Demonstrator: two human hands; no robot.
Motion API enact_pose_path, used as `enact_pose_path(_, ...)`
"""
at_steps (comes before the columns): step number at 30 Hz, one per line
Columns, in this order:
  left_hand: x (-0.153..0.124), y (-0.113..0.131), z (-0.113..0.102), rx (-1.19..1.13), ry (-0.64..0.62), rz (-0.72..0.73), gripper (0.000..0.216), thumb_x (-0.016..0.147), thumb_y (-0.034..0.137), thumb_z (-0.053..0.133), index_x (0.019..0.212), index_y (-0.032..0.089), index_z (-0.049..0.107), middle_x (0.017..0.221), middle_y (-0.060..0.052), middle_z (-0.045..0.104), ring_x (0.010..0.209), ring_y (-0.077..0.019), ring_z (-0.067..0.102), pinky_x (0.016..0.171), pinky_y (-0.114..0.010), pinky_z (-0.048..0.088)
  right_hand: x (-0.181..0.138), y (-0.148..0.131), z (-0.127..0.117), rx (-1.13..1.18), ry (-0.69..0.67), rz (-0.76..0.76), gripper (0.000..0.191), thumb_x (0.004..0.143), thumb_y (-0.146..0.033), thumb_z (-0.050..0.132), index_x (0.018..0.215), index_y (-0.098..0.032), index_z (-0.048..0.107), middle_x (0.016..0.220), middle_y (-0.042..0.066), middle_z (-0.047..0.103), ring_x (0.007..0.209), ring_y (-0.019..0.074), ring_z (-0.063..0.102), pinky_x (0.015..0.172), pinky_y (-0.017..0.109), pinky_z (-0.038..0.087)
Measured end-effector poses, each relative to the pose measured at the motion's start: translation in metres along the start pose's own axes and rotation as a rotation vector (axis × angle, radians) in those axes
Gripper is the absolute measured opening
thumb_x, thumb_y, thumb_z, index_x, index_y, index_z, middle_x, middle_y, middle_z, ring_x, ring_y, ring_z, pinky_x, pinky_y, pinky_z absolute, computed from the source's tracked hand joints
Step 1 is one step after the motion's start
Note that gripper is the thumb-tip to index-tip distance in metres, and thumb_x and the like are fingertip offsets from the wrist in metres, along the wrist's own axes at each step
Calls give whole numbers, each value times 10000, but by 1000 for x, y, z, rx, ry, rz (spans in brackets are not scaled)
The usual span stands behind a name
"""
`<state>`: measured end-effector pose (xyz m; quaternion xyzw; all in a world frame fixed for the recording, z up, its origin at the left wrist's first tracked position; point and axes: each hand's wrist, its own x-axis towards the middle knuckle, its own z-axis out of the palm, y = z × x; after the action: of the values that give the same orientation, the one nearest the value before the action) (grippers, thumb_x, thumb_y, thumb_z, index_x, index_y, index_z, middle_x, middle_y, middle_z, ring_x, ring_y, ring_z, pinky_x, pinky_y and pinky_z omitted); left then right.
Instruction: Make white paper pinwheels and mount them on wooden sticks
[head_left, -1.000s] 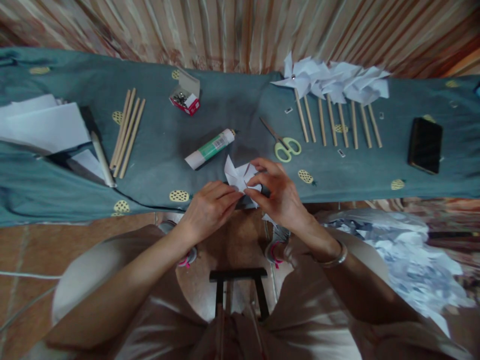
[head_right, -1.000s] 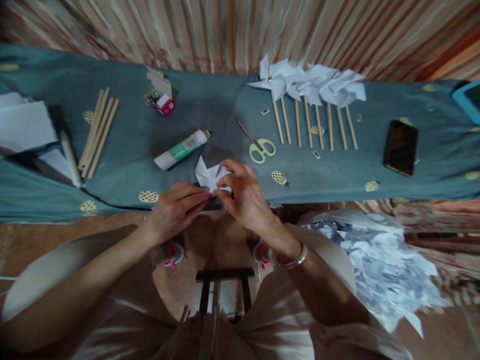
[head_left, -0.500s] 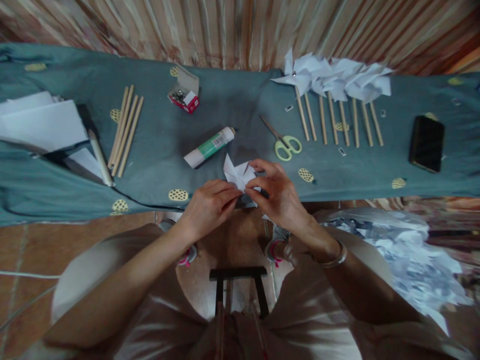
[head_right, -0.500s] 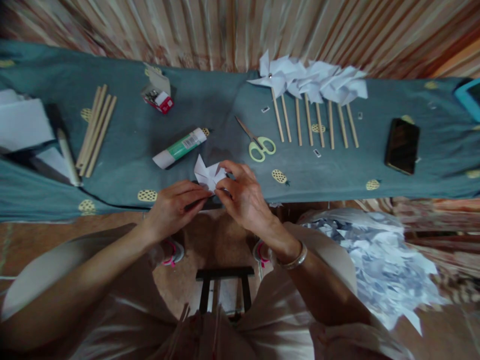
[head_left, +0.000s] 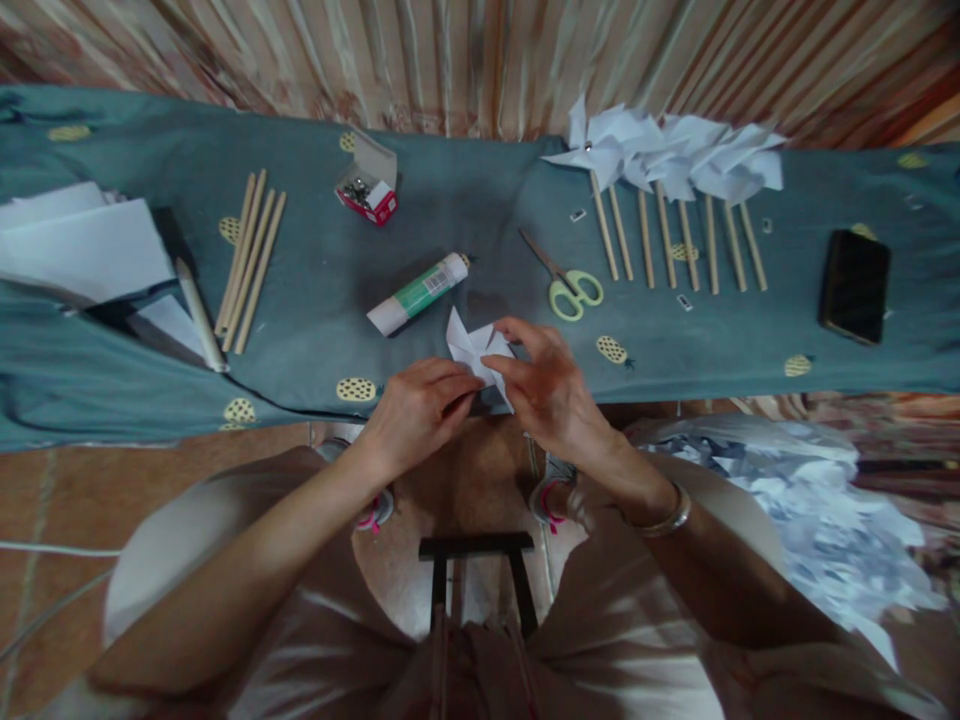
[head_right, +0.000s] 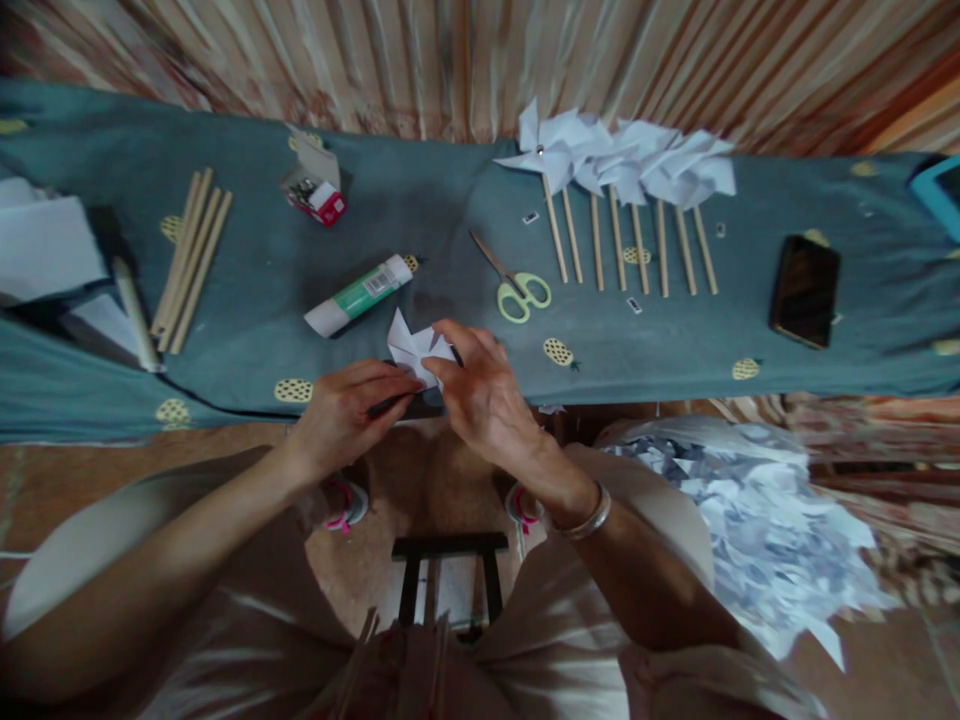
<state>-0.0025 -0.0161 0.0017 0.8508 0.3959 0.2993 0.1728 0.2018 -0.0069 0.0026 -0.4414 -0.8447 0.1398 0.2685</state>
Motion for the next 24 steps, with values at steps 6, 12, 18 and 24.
enact_pose_path(6, -1, -2, 0, -16, -11, -23, 189, 931, 177, 545, 984, 157, 725, 940, -79, 739, 867, -179, 693, 786, -286, 553, 0, -5, 4, -106, -44, -20, 322, 910, -91, 413, 1056, -226, 665, 1412, 107, 506, 1286, 279, 479, 1016, 487, 456)
enact_pose_path(12, 0, 0, 0, -41, -20, -48, 199, 930, 175, 533, 996, 158, 720, 941, -79, 731, 873, -182, 685, 797, -296, 552, 0, -8, 10, -84, -80, 20, 329, 860, -94, 469, 1096, -236, 648, 1480, 86, 477, 1383, 276, 410, 1090, 500, 387)
enact_pose_path(18, -3, 0, -4, -82, 31, -57, 184, 931, 196, 553, 1000, 151, 718, 905, -79, 723, 848, -181, 675, 773, -299, 545, 2, -10, 9, -83, -103, 0, 330, 816, -110, 486, 1096, -158, 654, 1497, 161, 470, 1383, 299, 414, 1081, 511, 372)
enact_pose_path(24, -9, 4, -17, -174, 97, -223, 176, 910, 244, 584, 926, 171, 744, 882, -80, 727, 824, -182, 674, 764, -294, 535, 5, -16, 7, -126, -74, 3, 249, 821, -167, 550, 1031, -168, 685, 1502, 163, 479, 1375, 311, 429, 1070, 508, 368)
